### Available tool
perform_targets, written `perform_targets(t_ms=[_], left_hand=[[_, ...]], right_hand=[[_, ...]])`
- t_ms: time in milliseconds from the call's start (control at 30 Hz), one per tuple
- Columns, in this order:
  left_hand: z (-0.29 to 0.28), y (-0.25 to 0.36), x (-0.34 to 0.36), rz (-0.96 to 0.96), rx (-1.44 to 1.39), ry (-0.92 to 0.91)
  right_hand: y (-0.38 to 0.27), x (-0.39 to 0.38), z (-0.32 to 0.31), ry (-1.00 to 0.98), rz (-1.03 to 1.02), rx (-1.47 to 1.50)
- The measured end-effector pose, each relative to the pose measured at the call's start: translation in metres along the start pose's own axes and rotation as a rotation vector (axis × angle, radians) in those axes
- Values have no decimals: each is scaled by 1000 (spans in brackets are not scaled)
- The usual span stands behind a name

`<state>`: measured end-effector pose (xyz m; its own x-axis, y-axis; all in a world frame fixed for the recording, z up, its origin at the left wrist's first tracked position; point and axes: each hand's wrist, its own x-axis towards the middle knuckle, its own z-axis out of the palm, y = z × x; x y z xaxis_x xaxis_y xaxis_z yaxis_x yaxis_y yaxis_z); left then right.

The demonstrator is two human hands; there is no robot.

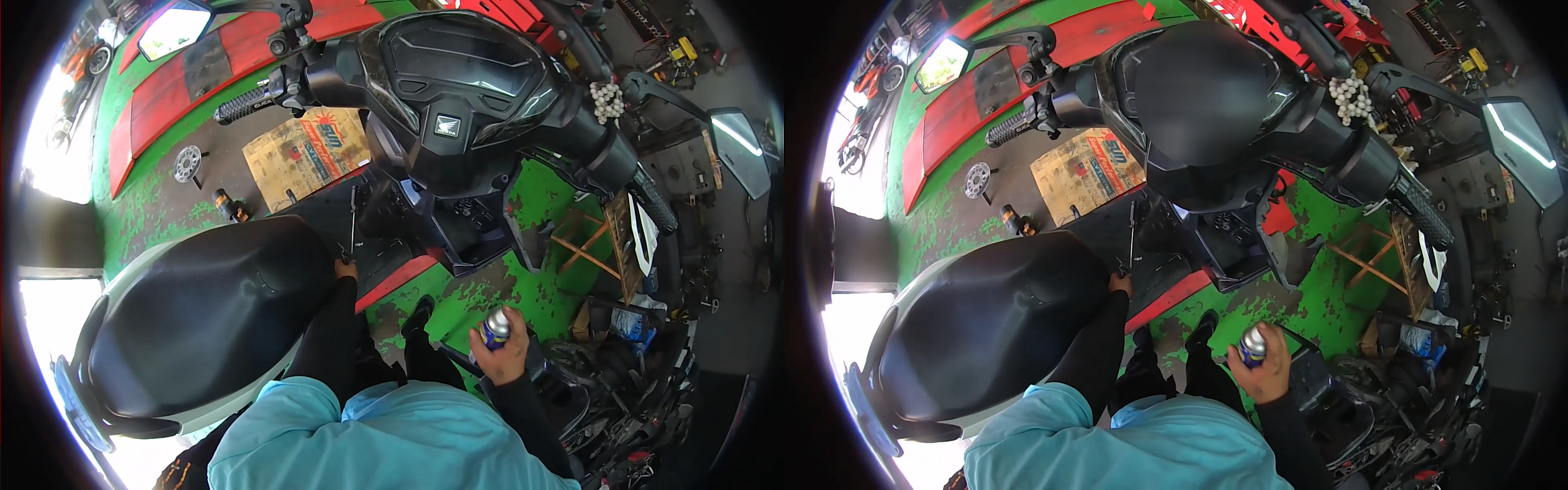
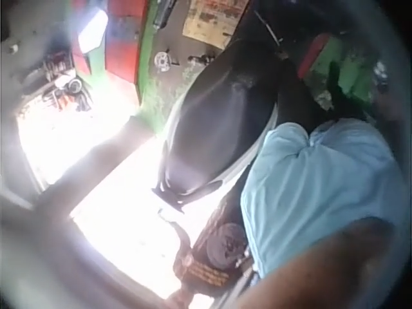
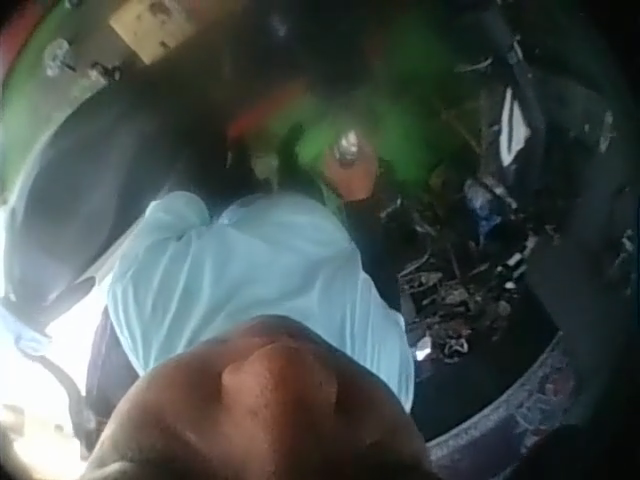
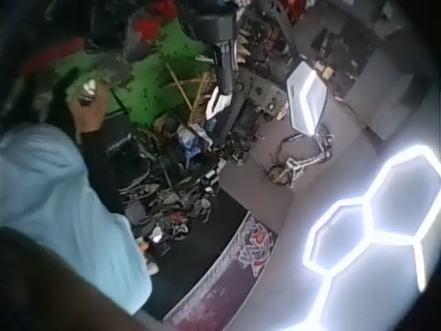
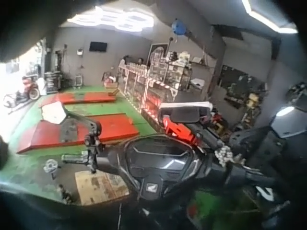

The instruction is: Applying lubricant or cleaner to internal motorcycle components near the handlebars and ignition area.

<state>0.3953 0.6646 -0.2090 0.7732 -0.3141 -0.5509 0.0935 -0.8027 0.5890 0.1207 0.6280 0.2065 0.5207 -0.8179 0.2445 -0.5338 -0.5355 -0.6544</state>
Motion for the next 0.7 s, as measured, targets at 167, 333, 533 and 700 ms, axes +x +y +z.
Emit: perform_targets(t_ms=[167,333,533,700], left_hand=[[-21,-13,-29,274,-65,-53],[-76,57,-122,43,-314,-618],[-167,101,-168,321,-361,-794],[-234,137,-168,421,-386,-839]], right_hand=[[-30,62,40,154,-185,-127],[-17,93,69,244,-136,-270],[-19,109,92,362,9,-235],[-14,114,105,401,46,-243]])
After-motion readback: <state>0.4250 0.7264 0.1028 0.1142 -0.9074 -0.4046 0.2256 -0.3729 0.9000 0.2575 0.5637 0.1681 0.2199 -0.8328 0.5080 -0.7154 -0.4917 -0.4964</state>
